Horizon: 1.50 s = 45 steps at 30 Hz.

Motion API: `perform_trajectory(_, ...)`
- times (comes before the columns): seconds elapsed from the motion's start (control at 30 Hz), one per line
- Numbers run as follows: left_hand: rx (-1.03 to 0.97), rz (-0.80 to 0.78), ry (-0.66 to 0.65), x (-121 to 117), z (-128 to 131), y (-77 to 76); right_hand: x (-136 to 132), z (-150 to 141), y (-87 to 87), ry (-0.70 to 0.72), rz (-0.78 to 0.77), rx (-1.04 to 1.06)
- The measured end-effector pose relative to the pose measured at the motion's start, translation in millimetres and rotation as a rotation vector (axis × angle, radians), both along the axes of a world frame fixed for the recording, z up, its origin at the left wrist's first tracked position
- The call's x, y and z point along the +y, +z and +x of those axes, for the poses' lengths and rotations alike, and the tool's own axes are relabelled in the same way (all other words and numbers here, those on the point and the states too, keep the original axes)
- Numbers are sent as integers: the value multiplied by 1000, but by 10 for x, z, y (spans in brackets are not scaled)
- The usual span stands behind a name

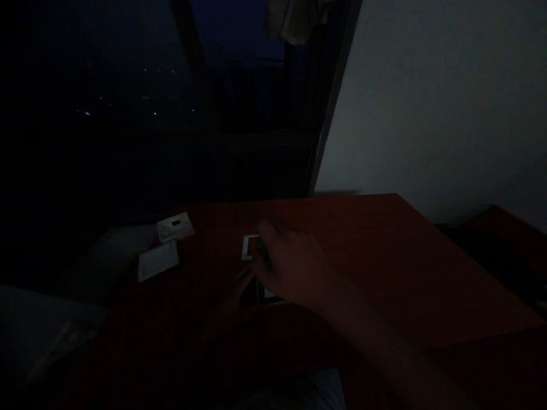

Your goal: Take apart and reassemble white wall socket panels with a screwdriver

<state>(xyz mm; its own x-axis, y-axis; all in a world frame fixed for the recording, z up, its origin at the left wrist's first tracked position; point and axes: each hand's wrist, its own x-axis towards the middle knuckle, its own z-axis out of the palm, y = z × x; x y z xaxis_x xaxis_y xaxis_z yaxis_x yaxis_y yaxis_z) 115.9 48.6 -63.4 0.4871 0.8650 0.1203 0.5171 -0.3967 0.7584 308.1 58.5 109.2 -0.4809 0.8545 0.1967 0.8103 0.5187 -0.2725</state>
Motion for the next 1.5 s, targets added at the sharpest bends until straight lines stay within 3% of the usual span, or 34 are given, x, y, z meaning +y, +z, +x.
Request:
perform_trajectory(0.1,6,8,13,0,-2,-40,-10,-6,2,78,-37,58)
perform_trajectory(0.27,29,4,23,0,1,-56,4,-23,-16,-72,56,-72)
perform_trajectory(0.43,1,10,19,-4,-2,-39,12,-9,-35,87,6,78)
perform_trajectory(0.6,50,0,27,-9,-15,-18,20,-24,-42,-71,82,-55)
perform_trajectory(0.8,15,18,16,-9,-3,-14,-8,-44,-55,130,8,131)
perform_trajectory(0.97,64,15,35,-11,-5,-32,11,-48,-84,-59,83,2)
perform_trajectory(1.13,17,13,11,-1,-5,-28,38,-17,-101,176,15,215)
perform_trajectory(1.33,46,30,29,0,-20,-43,72,-60,-116,-53,63,13)
perform_trajectory(1.5,19,43,12,0,-16,-36,74,-42,-118,123,6,192)
